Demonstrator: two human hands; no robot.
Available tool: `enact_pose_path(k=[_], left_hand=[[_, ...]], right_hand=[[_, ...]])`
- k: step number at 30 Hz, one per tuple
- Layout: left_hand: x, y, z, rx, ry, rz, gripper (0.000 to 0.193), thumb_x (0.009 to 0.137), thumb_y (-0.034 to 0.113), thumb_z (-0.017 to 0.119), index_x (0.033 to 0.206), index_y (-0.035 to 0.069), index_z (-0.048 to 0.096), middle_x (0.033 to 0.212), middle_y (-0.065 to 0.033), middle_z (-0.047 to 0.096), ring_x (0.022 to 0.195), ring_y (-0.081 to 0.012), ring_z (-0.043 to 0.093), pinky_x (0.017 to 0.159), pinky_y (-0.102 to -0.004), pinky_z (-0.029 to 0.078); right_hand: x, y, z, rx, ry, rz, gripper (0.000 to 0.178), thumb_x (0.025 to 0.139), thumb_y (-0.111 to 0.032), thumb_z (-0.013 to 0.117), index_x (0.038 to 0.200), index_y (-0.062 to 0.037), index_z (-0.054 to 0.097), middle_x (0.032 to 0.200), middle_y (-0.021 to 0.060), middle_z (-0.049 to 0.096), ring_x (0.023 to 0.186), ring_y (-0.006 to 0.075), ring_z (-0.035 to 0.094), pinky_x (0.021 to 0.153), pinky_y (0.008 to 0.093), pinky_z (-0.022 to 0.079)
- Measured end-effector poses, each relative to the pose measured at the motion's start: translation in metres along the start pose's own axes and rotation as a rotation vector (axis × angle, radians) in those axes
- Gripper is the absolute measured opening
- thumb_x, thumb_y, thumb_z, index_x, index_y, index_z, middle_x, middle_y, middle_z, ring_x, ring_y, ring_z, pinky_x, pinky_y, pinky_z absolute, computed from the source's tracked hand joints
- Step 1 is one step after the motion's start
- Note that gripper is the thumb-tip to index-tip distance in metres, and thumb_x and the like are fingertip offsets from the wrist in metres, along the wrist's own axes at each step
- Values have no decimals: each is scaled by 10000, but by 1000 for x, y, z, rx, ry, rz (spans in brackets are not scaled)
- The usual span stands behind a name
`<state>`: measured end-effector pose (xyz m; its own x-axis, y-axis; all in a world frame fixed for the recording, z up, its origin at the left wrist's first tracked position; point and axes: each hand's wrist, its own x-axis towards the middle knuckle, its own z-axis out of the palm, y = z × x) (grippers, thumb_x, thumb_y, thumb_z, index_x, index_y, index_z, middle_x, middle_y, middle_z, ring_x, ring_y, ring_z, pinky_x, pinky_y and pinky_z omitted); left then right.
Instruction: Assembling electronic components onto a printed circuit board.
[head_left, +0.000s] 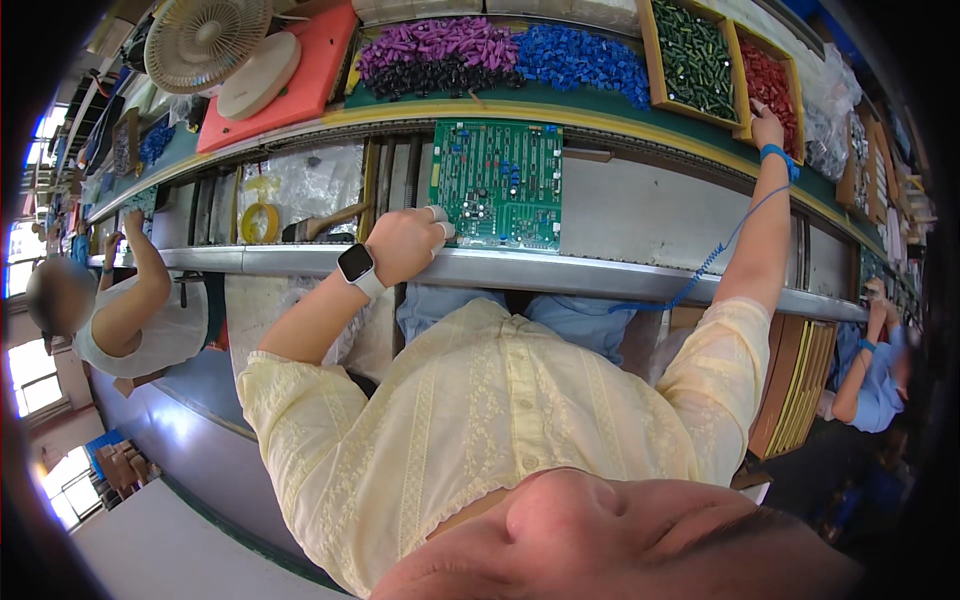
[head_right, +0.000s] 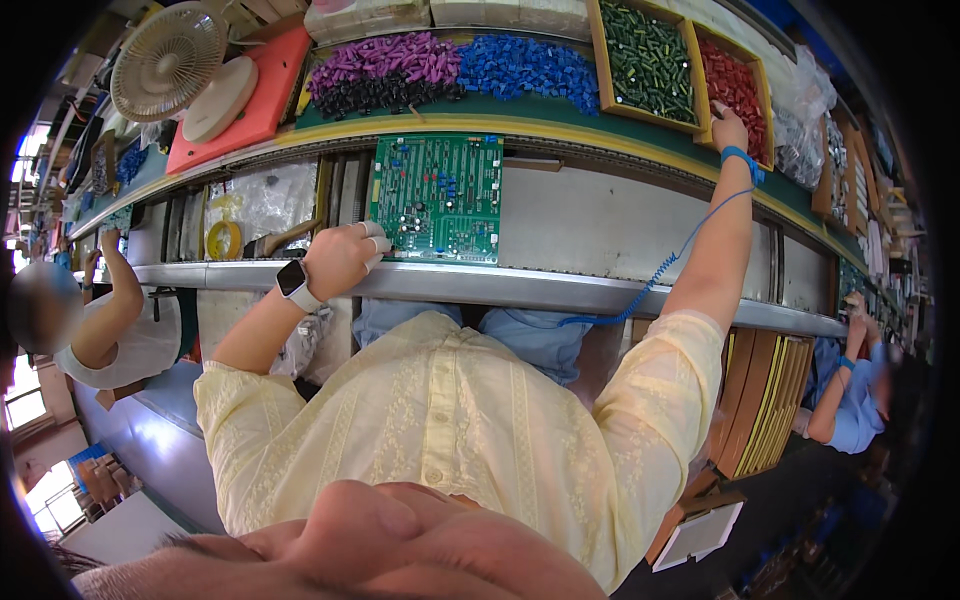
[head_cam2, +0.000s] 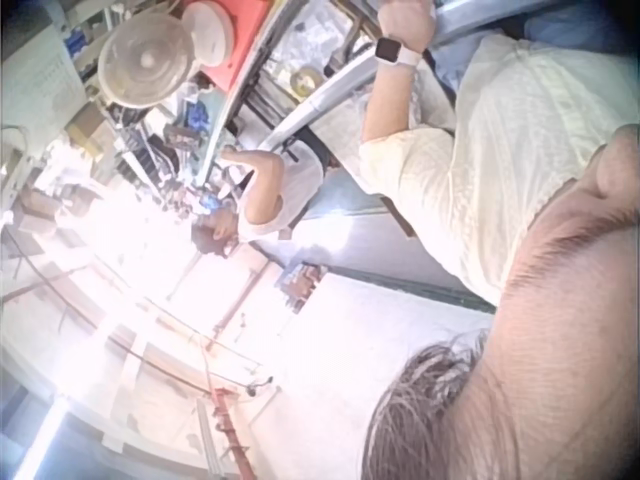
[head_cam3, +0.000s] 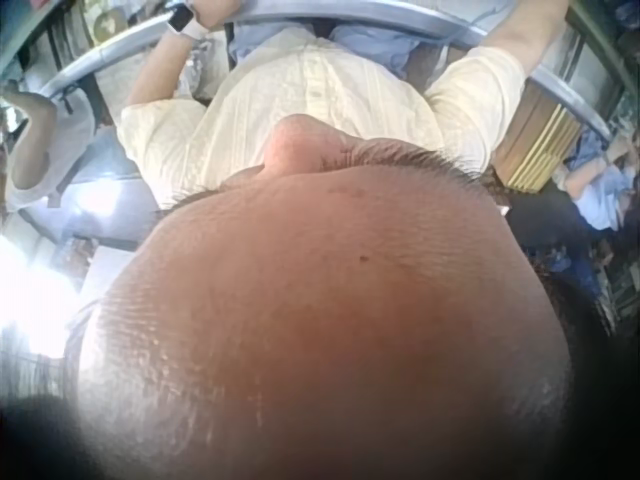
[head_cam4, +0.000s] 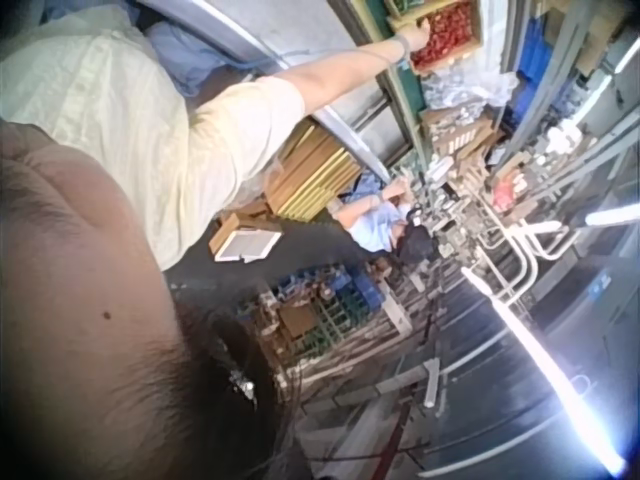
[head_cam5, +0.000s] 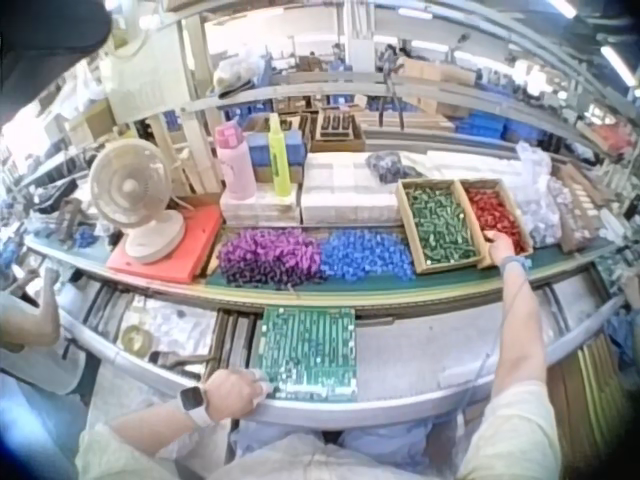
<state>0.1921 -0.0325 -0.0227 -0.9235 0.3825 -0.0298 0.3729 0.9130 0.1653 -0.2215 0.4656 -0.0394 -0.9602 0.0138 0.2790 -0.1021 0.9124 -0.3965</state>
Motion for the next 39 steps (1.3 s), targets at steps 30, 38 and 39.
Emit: enact_pose_path(k=[30, 38, 39], left_hand=[[78, -58, 16, -373, 855, -249, 275, 759, 114, 633, 1025, 54, 604, 950, -106, 603, 774, -213, 585, 679, -291, 472], [74, -58, 18, -455, 821, -274, 257, 768, 161, 623, 1014, 88, 613, 956, -111, 597, 714, -231, 596, 652, -315, 493], [75, -58, 17, -454, 818, -273, 257, 768, 161, 623, 1014, 88, 613, 956, -111, 597, 714, -231, 596, 652, -315, 493]], right_hand=[[-308, -246, 7, 216, -416, -850, 164, 674, -103, 616, 828, -49, 602, 834, 98, 578, 803, 291, 544, 736, 379, 434], [-306, -254, 5, 152, -380, -916, 126, 660, -94, 619, 778, -55, 596, 798, 87, 578, 792, 269, 541, 756, 374, 409], [-306, -254, 4, 132, -380, -928, 121, 658, -93, 619, 770, -55, 595, 789, 84, 574, 787, 266, 539, 755, 373, 407]])
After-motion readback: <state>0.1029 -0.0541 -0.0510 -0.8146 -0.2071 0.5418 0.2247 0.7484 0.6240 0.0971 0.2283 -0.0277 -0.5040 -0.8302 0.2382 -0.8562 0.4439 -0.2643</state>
